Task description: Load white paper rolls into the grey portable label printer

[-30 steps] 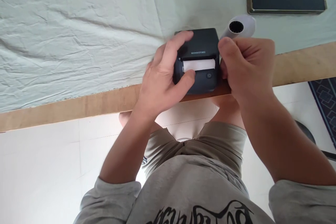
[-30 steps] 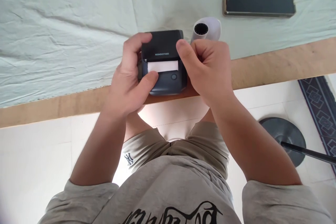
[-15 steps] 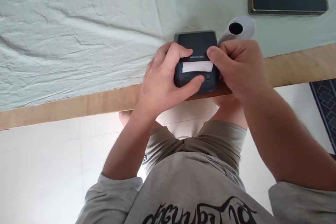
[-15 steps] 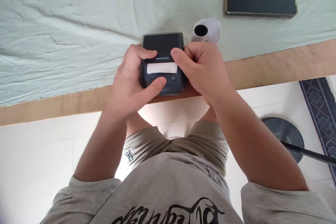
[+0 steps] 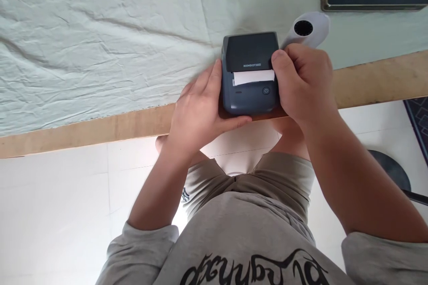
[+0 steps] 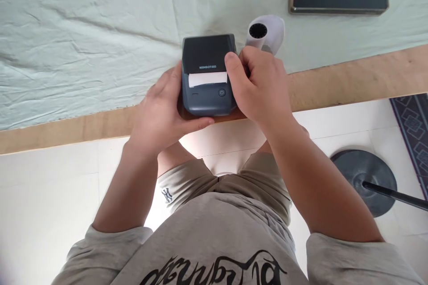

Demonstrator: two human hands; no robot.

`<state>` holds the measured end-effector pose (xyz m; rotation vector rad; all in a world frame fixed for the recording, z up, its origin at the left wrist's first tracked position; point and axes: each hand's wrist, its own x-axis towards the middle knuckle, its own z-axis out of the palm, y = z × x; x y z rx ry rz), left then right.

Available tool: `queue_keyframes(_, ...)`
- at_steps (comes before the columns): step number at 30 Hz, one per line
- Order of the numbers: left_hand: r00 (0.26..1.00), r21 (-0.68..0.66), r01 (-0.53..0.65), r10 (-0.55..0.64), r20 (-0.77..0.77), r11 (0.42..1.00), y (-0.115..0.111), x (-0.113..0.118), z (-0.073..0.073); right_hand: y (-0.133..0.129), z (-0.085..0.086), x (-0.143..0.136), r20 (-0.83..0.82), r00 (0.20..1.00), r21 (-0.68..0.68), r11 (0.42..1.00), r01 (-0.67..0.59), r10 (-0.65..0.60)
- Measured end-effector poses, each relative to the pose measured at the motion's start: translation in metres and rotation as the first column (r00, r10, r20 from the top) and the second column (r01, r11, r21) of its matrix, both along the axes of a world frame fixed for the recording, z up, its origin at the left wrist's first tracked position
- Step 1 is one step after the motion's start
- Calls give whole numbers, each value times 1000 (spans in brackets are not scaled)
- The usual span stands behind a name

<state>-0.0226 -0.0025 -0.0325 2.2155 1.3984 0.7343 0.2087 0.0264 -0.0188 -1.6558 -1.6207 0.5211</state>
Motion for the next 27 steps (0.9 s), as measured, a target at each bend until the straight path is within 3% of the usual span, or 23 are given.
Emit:
queue_keyframes(3, 1000, 48, -17, 18, -7, 999, -2, -1, -5, 0, -6, 5, 34, 999, 20, 999, -37, 37)
queue_keyframes(7, 999, 57, -36, 35, 8, 998, -2, 1, 0, -1, -9, 8, 66, 994, 51, 995, -88, 85)
queue_keyframes(11, 998, 33, -60, 60, 8, 998, -1, 4, 10, -4, -1, 8, 94, 988, -54, 991, -120, 125)
queue_keyframes(27, 998, -8, -66, 66, 13, 998, -1, 9, 16, -8, 13, 1, 99, 994, -243, 970, -23, 49)
